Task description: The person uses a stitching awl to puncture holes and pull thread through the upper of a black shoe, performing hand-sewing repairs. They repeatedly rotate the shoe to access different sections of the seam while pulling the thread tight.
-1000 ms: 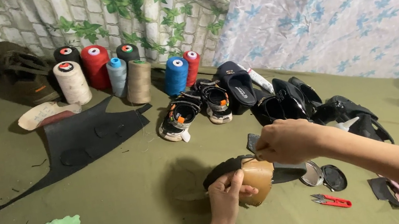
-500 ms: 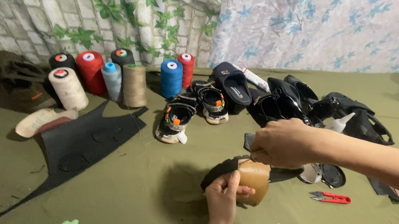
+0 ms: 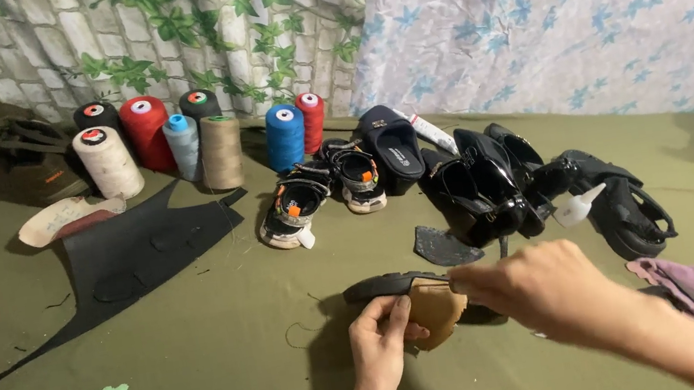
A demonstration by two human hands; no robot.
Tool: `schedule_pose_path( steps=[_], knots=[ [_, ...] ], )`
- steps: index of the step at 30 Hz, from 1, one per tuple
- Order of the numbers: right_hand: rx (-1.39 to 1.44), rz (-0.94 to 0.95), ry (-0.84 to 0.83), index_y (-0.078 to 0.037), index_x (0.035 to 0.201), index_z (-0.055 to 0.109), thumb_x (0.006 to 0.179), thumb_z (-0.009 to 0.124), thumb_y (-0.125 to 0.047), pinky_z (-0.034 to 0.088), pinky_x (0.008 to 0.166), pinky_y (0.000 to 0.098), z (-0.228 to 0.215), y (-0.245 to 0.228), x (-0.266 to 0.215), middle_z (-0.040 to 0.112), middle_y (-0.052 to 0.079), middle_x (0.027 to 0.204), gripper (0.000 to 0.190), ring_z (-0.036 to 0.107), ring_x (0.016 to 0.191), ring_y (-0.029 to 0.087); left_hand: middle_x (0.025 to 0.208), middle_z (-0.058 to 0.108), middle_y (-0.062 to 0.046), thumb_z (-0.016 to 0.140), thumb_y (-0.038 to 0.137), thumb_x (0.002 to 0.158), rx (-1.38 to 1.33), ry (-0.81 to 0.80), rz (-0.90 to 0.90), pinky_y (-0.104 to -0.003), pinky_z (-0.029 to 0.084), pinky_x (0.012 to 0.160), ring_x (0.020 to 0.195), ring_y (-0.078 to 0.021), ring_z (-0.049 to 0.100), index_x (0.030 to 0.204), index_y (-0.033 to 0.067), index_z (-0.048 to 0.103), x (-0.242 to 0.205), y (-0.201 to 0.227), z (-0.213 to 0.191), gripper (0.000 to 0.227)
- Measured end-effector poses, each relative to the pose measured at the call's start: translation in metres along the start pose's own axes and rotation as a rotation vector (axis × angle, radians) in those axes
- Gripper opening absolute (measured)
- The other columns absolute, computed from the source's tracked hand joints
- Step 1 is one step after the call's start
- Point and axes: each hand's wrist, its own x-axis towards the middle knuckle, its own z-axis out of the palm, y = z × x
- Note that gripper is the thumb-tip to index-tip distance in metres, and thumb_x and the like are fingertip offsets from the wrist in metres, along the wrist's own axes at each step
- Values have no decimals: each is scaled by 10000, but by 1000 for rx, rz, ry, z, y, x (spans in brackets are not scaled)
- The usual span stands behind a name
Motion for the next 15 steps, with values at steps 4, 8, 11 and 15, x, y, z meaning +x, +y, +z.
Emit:
schedule_pose_path(
  steps=[4,8,11,15],
  knots=[
    [620,420,-442,-276,950,635,1029,465,-463,472,644,348,-11,10,8,677,-35,786,265,599,721,191,616,725,-85,713,269,925,82,-28,74,-293,600,518,522,-197,761,862,32,751,1,-2,-2,249],
    [737,482,-504,-135,747,449,1088,484,-462,327,601,330,0,7,-6,395,-18,679,474,361,630,155,546,732,-134,715,302,902,125,-48,58,-283,591,619,519,-217,757,873,49,754,-1,3,-5,258],
    [429,531,-566,-360,1165,719,1017,364,-600,509,793,419,-25,-14,1,768,-35,979,454,684,955,246,563,739,-140,724,295,893,144,-3,-52,-276,583,654,523,-213,746,916,37,790,-5,13,-1,267],
    [156,342,-410,-314,1317,375,1071,319,-514,415,532,463,8,-28,-4,626,35,636,323,603,578,337,592,708,-158,723,291,890,98,17,-108,-313,578,619,551,-203,702,968,3,788,-11,24,3,305]
  ],
)
